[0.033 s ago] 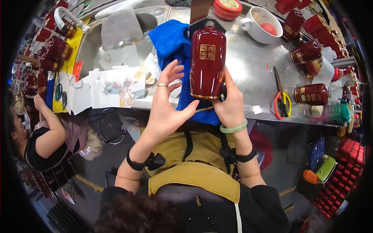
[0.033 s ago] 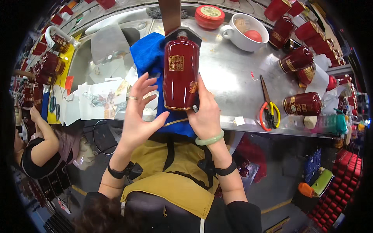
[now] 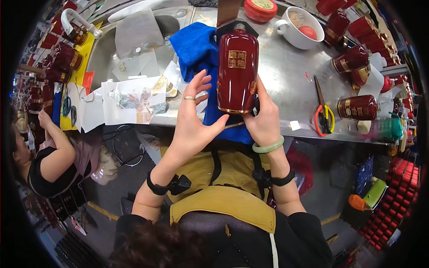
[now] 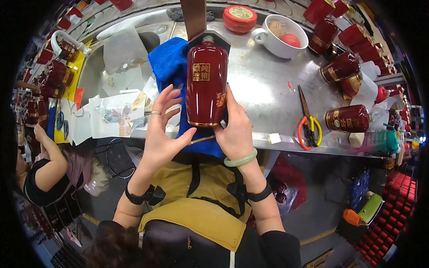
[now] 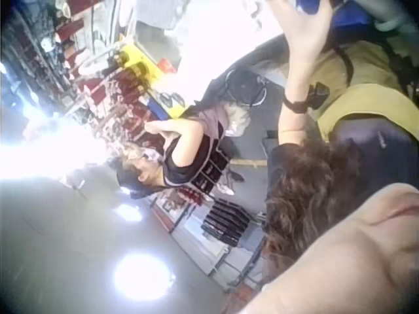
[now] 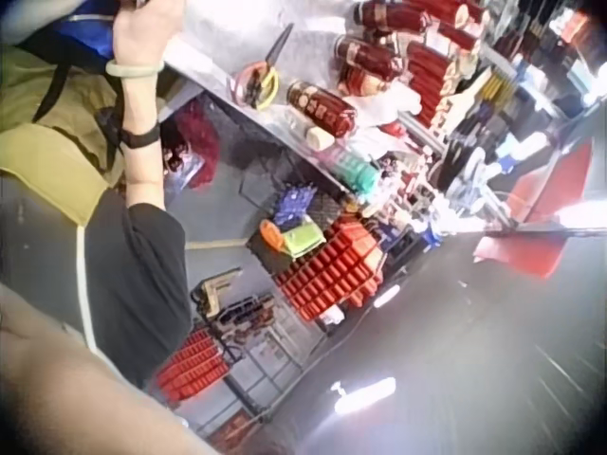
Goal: The recorder is applying labels and wiping down red glass bottles of what appears to be liquor.
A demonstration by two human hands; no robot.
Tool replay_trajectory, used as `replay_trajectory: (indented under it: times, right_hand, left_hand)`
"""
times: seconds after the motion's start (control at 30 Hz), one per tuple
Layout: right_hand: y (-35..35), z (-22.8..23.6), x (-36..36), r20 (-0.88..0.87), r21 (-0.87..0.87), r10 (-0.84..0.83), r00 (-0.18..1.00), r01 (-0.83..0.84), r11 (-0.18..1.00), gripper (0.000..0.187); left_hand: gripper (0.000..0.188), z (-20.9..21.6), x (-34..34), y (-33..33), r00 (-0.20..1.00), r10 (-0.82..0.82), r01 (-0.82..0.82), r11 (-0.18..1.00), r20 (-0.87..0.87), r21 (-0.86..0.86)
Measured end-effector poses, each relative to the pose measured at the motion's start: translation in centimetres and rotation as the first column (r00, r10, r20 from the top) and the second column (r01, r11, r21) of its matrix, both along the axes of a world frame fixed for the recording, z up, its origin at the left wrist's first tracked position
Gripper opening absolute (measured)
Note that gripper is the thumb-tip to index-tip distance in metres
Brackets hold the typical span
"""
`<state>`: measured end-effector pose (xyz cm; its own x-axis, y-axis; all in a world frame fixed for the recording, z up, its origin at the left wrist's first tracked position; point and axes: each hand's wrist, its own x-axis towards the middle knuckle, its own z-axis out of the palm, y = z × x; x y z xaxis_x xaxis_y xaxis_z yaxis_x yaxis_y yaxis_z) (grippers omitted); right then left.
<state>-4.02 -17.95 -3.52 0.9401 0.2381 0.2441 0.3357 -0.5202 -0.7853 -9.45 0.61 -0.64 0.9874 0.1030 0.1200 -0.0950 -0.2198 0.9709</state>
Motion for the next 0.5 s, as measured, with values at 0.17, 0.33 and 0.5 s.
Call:
replay_trajectory:
  times: [0.17,0.33,0.5]
  right_hand:
    - [-0.6,1.5,0.1,-0.002,0.084,0.044,0.999,-0.044,0.996,0.082]
    - [-1.1,3.3,-0.8,0.149,-0.009,0.033,0.988,-0.032,0.999,0.077]
    - [-0.8,1.0,-0.6,0.061,0.064,-0.051,0.997,0.047,0.997,0.089]
  left_hand:
    - [0.094,-1.2,0.8,-1.0,0.988,0.057,-0.102,0.937,0.143,0.334]
    - [0.089,-1.5,1.2,-1.0,0.976,0.1,-0.157,0.94,0.195,0.303]
    - [0.089,-1.7,1.7,-1.1,0.974,0.088,-0.145,0.949,0.207,0.281]
